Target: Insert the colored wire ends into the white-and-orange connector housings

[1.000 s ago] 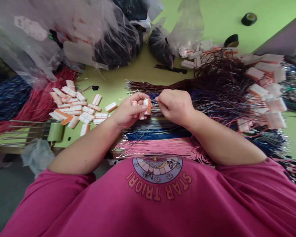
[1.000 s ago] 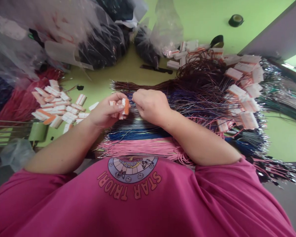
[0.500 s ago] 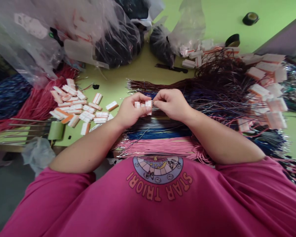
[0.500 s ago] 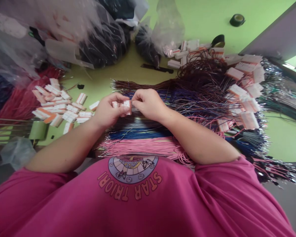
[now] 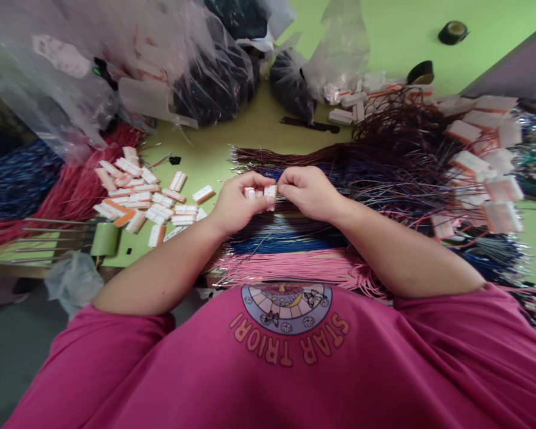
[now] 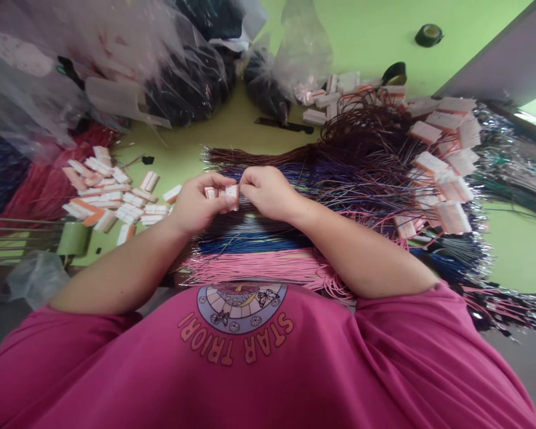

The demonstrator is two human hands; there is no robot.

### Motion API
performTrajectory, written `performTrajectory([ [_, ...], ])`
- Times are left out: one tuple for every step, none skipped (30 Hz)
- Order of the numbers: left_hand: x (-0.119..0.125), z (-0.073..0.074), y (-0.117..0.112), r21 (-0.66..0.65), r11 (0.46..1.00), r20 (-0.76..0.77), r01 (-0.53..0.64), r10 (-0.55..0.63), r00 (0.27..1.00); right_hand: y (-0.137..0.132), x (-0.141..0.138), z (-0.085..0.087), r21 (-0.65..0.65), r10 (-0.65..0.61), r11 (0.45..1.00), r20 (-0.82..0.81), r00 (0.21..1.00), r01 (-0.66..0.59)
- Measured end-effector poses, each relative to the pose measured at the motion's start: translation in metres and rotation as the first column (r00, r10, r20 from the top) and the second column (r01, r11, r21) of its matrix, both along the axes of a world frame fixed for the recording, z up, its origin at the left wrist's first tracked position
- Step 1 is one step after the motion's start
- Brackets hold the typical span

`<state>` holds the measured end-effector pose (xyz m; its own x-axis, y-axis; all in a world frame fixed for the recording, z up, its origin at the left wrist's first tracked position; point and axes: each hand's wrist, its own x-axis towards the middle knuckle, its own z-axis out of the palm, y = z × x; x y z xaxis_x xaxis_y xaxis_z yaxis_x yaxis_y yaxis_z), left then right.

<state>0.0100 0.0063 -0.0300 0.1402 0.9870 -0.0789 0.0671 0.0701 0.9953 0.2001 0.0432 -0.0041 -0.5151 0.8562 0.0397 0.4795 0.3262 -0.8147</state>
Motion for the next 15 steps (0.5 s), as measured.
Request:
performTrajectory([
  [0.001,0.002,0.0,-0.009,1.0,-0.014,-0.002,0.002,1.0,0.0,-0.001,-0.001,0.003,-0.004,1.0,0.018,1.0,0.004],
  [0.001,0.004,-0.001,-0.017,1.0,-0.026,-0.001,0.001,1.0,0.0,-0.001,-0.002,0.006,-0.008,1.0,0.034,0.999,0.007],
  [0.002,0.006,-0.001,-0.024,1.0,-0.032,0.0,-0.001,0.999,0.001,-0.002,-0.003,0.011,-0.008,1.0,0.049,0.999,0.008],
  [0.001,0.008,-0.001,-0.027,1.0,-0.028,0.001,-0.002,1.0,0.002,-0.002,-0.002,0.021,-0.003,1.0,0.063,0.998,0.002],
  [0.001,0.008,0.0,-0.026,1.0,-0.015,0.005,-0.005,1.0,0.003,-0.001,-0.001,0.037,0.008,0.999,0.079,0.997,-0.011],
  [0.0,0.009,0.001,-0.022,1.0,0.008,0.011,-0.011,1.0,0.005,0.0,0.002,0.057,0.026,0.998,0.099,0.995,-0.031],
  [-0.002,0.008,0.002,-0.012,1.0,0.036,0.016,-0.016,0.999,0.006,0.003,0.007,0.081,0.047,0.995,0.127,0.991,-0.057],
  [-0.003,0.008,0.004,0.004,1.0,0.067,0.014,-0.014,0.998,0.008,0.006,0.013,0.112,0.066,0.99,0.162,0.985,-0.085],
  [-0.005,0.006,0.007,0.027,1.0,0.101,-0.003,0.001,0.995,0.009,0.011,0.02,0.153,0.074,0.983,0.199,0.977,-0.105],
  [-0.008,0.005,0.01,0.054,0.998,0.137,-0.037,0.029,0.99,0.01,0.017,0.027,0.209,0.059,0.972,0.232,0.971,-0.109],
  [-0.01,0.003,0.014,0.083,0.993,0.178,-0.088,0.072,0.981,0.01,0.024,0.035,0.279,0.019,0.956,0.257,0.966,-0.093],
  [-0.013,0.002,0.018,0.109,0.983,0.222,-0.149,0.122,0.967,0.011,0.03,0.041,0.353,-0.032,0.933,0.271,0.962,-0.068],
  [-0.016,0.0,0.021,0.129,0.971,0.261,-0.204,0.165,0.951,0.012,0.036,0.044,0.408,-0.071,0.911,0.285,0.956,-0.054],
  [-0.019,-0.001,0.025,0.138,0.961,0.289,-0.242,0.194,0.937,0.013,0.04,0.045,0.435,-0.08,0.898,0.308,0.948,-0.065],
  [-0.021,-0.003,0.028,0.139,0.956,0.303,-0.258,0.207,0.93,0.014,0.043,0.042,0.435,-0.055,0.894,0.343,0.938,-0.107],
])
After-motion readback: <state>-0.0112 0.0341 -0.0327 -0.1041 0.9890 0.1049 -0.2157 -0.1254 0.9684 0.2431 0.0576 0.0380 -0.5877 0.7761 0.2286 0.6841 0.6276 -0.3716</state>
